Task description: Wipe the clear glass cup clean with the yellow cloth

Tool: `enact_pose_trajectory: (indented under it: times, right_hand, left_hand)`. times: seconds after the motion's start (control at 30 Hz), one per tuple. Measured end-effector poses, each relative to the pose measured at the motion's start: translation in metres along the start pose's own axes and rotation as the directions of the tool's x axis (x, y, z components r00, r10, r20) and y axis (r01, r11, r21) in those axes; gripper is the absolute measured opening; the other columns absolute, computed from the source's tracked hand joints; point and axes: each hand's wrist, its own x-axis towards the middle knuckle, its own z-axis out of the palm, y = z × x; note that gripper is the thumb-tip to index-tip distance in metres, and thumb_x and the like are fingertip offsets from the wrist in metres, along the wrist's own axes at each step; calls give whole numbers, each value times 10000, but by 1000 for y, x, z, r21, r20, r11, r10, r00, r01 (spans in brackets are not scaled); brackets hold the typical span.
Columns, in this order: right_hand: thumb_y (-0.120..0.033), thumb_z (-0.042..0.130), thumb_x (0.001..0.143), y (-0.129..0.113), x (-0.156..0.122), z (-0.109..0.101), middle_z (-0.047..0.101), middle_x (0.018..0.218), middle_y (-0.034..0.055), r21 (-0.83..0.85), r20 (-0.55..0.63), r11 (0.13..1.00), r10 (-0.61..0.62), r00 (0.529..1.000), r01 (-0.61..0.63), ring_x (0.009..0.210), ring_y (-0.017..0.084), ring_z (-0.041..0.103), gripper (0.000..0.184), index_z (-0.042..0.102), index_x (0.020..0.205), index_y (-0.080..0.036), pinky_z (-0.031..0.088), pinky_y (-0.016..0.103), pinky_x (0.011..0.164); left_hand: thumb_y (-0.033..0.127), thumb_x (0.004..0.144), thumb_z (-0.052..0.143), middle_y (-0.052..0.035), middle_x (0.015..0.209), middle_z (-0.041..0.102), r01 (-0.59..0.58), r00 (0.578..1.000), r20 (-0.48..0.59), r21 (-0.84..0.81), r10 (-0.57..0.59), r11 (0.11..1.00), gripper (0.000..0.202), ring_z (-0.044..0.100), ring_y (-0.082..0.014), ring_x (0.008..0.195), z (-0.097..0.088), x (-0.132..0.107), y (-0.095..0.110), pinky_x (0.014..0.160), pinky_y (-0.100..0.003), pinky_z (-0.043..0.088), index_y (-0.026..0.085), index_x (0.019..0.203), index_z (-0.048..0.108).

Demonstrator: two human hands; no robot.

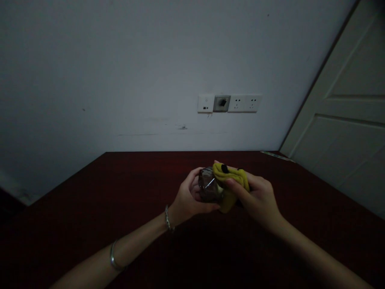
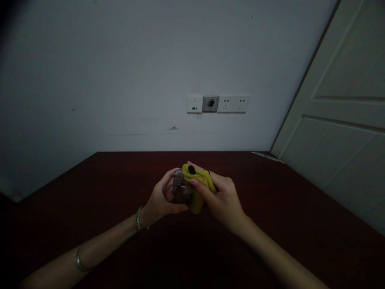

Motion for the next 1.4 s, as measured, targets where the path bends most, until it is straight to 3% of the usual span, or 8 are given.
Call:
enact_pose_trajectory:
  times: [0.17, 0.4, 0.5, 0.7, 0.83, 1.0, 1.2, 1.4]
  right_hand:
    - [-184, 576, 853, 3, -4, 2, 633, 1215, 60, -13, 11, 992, -122, 993, 122, 1049, 217, 642, 336, 614, 1187, -198, 539, 324, 915]
    - [-139, 594, 833, 5, -5, -1, 574, 1295, 75, -8, 99, 935, -352, 931, 355, 1221, 248, 511, 475, 519, 1297, -211, 435, 453, 1038]
    - [-158, 577, 848, 6, -1, -2, 592, 1270, 82, -24, 72, 953, -299, 952, 301, 1178, 251, 551, 412, 560, 1258, -197, 463, 440, 1012]
    - [-232, 586, 854, 10, 6, -3, 720, 1035, 35, -62, -30, 997, -43, 999, 41, 937, 235, 689, 260, 667, 1101, -231, 571, 363, 857]
    - [-208, 580, 857, 10, 5, -3, 687, 1120, 53, -95, -16, 987, -129, 992, 127, 991, 234, 669, 311, 630, 1164, -218, 553, 371, 900]
    - [-153, 579, 850, 11, 1, -6, 577, 1291, 80, -108, 113, 925, -353, 929, 365, 1213, 239, 521, 480, 492, 1318, -204, 443, 422, 1040]
    - [-126, 558, 857, 11, -2, -12, 472, 1383, 146, -74, 336, 837, -491, 803, 543, 1297, 272, 413, 556, 385, 1385, -117, 405, 473, 1061]
    - [-170, 568, 857, 9, 1, -10, 566, 1302, 91, -102, 209, 911, -372, 904, 399, 1199, 244, 532, 483, 479, 1330, -199, 472, 432, 1010]
  left_hand:
    - [164, 482, 870, -117, 1172, 603, 6, 999, -46, -74, -9, 997, 794, 596, -279, 1077, 1, -1, 0, 895, -405, 517, 181, 1166, 465]
    - [140, 513, 850, -100, 1138, 614, 5, 998, -56, -81, -9, 997, 741, 605, -251, 1049, 4, -1, 3, 858, -361, 529, 176, 1146, 467]
    - [130, 501, 853, -95, 1154, 600, -31, 999, -9, -56, 31, 998, 769, 600, -256, 1055, 4, -2, 4, 859, -367, 530, 193, 1153, 451]
    - [159, 490, 866, -98, 1173, 582, -8, 995, 96, 14, 6, 1000, 824, 595, -277, 1063, 6, -3, 7, 874, -391, 522, 215, 1185, 428]
    - [180, 476, 874, -96, 1145, 596, -4, 996, 84, -34, 7, 999, 810, 614, -264, 1018, 7, -4, 6, 838, -387, 539, 207, 1164, 447]
    - [144, 497, 857, -80, 1109, 622, 3, 1000, 18, -105, -1, 994, 713, 628, -232, 986, 10, -5, 7, 814, -351, 550, 195, 1107, 492]
    - [187, 522, 854, -94, 1080, 640, 0, 1000, -29, -41, -1, 999, 715, 641, -232, 958, 5, -1, 4, 806, -342, 546, 172, 1138, 492]
    - [203, 503, 855, -109, 1138, 606, -86, 996, -5, 117, 87, 989, 816, 641, -246, 966, -3, 1, 0, 774, -339, 564, 199, 1200, 432]
